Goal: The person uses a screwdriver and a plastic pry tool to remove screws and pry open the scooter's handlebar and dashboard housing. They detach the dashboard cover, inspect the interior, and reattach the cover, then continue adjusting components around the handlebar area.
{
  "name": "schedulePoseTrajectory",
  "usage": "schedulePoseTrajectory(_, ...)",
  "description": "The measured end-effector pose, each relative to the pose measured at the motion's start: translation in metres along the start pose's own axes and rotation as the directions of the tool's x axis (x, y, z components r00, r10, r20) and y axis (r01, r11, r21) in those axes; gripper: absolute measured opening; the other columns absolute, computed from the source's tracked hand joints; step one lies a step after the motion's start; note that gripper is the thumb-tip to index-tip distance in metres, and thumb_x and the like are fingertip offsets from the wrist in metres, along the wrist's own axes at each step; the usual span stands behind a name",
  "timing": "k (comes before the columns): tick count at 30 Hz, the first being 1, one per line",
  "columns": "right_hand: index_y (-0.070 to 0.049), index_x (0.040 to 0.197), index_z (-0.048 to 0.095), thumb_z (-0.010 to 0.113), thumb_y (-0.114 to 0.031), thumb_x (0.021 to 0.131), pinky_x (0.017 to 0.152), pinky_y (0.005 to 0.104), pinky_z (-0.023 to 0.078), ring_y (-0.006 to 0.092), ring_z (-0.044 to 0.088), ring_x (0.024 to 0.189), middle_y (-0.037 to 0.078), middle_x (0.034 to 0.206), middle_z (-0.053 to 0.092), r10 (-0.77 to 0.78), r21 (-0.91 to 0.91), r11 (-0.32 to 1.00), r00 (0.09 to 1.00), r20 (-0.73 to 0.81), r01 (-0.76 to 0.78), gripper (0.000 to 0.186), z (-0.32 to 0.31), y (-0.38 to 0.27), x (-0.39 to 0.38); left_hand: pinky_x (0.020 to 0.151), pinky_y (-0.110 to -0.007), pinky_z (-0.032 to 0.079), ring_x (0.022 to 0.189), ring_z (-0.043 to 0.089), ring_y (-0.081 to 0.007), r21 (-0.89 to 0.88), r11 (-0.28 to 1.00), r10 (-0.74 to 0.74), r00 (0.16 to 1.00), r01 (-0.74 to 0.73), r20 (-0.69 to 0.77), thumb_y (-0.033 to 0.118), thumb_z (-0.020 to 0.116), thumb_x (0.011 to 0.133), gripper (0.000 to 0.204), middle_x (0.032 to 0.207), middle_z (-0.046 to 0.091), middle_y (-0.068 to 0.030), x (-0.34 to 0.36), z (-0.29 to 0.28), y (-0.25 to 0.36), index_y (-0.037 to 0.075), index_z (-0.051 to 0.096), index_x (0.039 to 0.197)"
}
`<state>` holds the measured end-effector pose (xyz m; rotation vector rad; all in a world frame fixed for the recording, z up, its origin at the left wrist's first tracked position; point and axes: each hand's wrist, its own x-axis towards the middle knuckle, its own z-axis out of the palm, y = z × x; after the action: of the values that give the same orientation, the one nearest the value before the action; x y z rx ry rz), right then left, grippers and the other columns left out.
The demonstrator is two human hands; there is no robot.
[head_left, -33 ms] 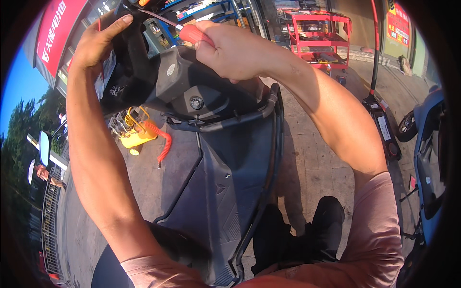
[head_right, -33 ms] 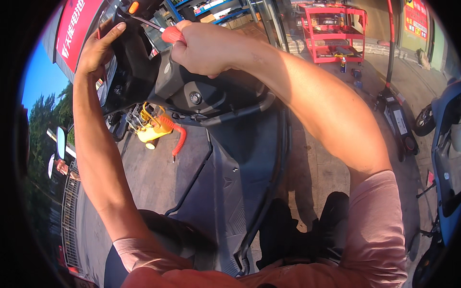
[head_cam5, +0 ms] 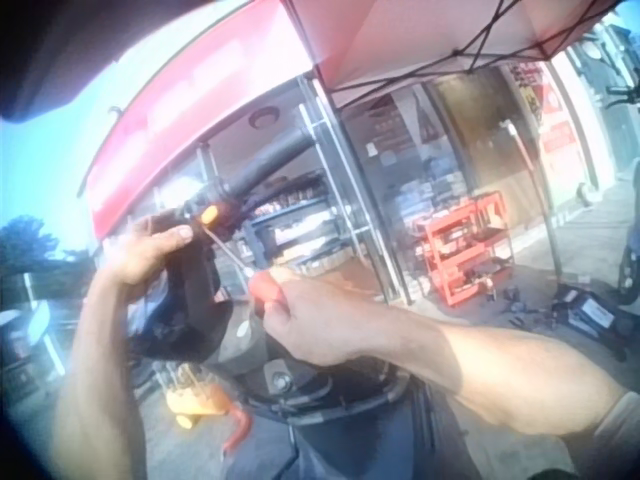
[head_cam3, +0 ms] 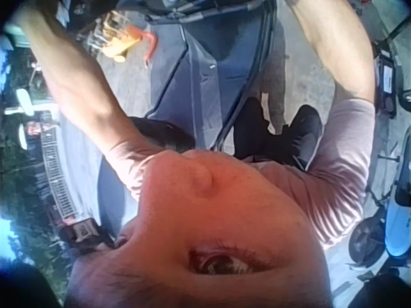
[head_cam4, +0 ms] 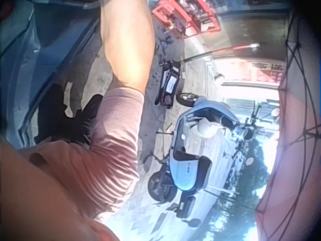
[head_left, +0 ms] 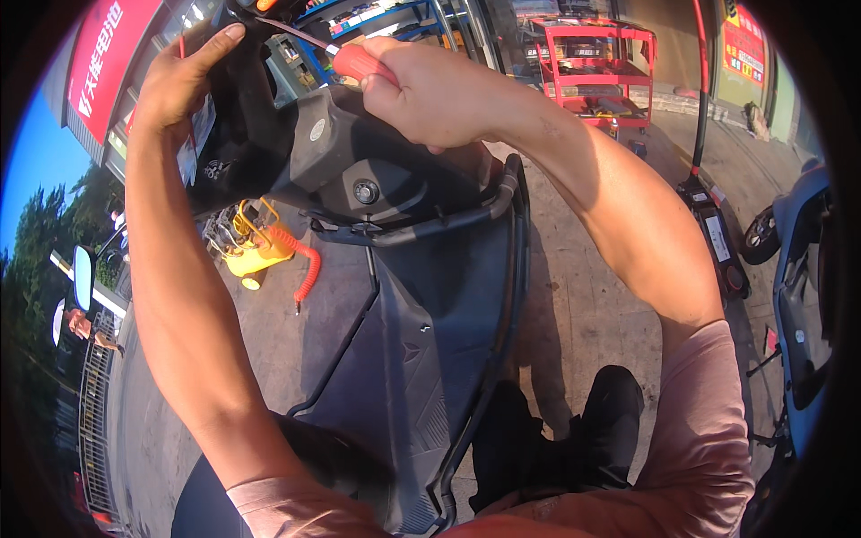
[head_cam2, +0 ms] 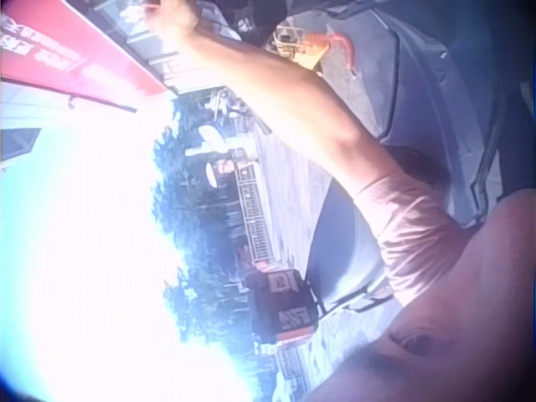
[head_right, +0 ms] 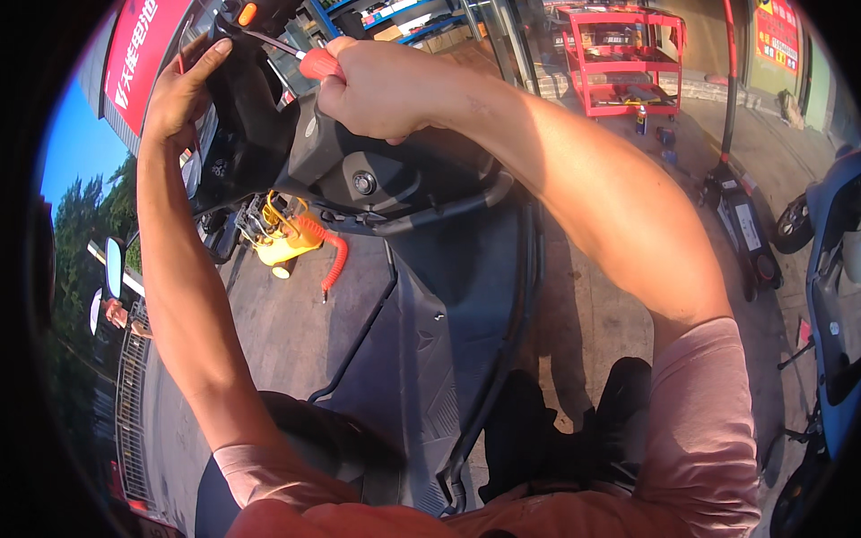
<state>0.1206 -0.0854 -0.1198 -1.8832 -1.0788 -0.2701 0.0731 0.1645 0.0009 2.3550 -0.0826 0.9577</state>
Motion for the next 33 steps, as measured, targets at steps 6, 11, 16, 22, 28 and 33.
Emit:
schedulePoseTrajectory(6, -0.005, 0.117, 0.053, 0.047, -0.021, 0.096, 0.049, 0.0352, 0.047, 0.0178, 0.058, 0.050, 0.008, 0.067, 0.060, -0.009, -0.032, 0.999, 1.000, -0.005, 0.009, 0.027, 0.000, 0.003, 0.002, 0.055, -0.025, 0.041, 0.065, 0.053, -0.0104, -0.407, 0.913, -0.143, 0.949, 0.017, -0.280, 0.046, 0.059, 0.096, 0.047, 0.082, 0.064, -0.0064, -0.063, 0.030, 0.014, 0.003, 0.064, 0.115)
schedulePoseTrajectory(11, -0.006, 0.124, 0.053, 0.047, -0.020, 0.096, 0.054, 0.0373, 0.048, 0.0206, 0.061, 0.056, 0.010, 0.069, 0.061, -0.016, -0.081, 0.997, 1.000, -0.012, 0.015, 0.031, 0.001, 0.008, 0.009, 0.060, -0.027, 0.046, 0.067, 0.056, -0.0127, -0.537, 0.836, -0.123, 0.992, 0.110, 0.013, 0.025, 0.050, 0.103, 0.025, 0.079, 0.065, -0.0046, -0.081, 0.049, 0.005, 0.003, 0.060, 0.104)
schedulePoseTrajectory(16, -0.007, 0.127, 0.053, 0.047, -0.020, 0.097, 0.054, 0.0358, 0.047, 0.0195, 0.060, 0.057, 0.010, 0.071, 0.061, -0.066, -0.119, 0.991, 0.998, -0.018, 0.063, 0.034, 0.001, 0.012, 0.013, 0.054, -0.026, 0.042, 0.063, 0.050, -0.0150, -0.816, 0.537, -0.032, 0.972, 0.214, 0.234, 0.025, 0.043, 0.107, 0.031, 0.076, 0.054, -0.0057, -0.071, 0.060, -0.003, -0.003, 0.055, 0.113)
schedulePoseTrajectory(22, -0.006, 0.126, 0.053, 0.048, -0.020, 0.097, 0.052, 0.0348, 0.046, 0.0175, 0.058, 0.053, 0.008, 0.069, 0.059, -0.076, -0.102, 0.992, 0.997, -0.018, 0.074, 0.033, -0.001, 0.011, 0.012, 0.048, -0.021, 0.038, 0.060, 0.047, -0.0118, -0.881, 0.455, 0.058, 0.983, 0.128, 0.172, 0.023, 0.045, 0.106, 0.028, 0.075, 0.050, -0.0040, -0.068, 0.071, 0.009, -0.003, 0.052, 0.116)
schedulePoseTrajectory(28, -0.005, 0.129, 0.052, 0.047, -0.019, 0.096, 0.049, 0.0324, 0.045, 0.0154, 0.056, 0.050, 0.007, 0.069, 0.059, -0.041, -0.088, 0.995, 0.999, 0.014, 0.043, 0.036, -0.005, 0.005, 0.009, 0.047, -0.021, 0.037, 0.060, 0.045, -0.0104, -0.908, 0.400, 0.018, 0.989, 0.125, 0.144, 0.021, 0.047, 0.106, 0.024, 0.074, 0.049, -0.0032, -0.067, 0.077, 0.018, -0.001, 0.052, 0.111)
schedulePoseTrajectory(33, -0.005, 0.129, 0.052, 0.044, -0.018, 0.095, 0.048, 0.0323, 0.046, 0.0155, 0.057, 0.050, 0.006, 0.067, 0.058, -0.081, -0.081, 0.994, 0.997, -0.019, 0.080, 0.037, -0.005, 0.003, 0.007, 0.047, -0.021, 0.037, 0.059, 0.045, -0.0103, -0.917, 0.374, -0.029, 0.990, 0.137, 0.136, 0.022, 0.049, 0.106, 0.023, 0.074, 0.050, -0.0034, -0.065, 0.076, 0.020, -0.001, 0.052, 0.110)
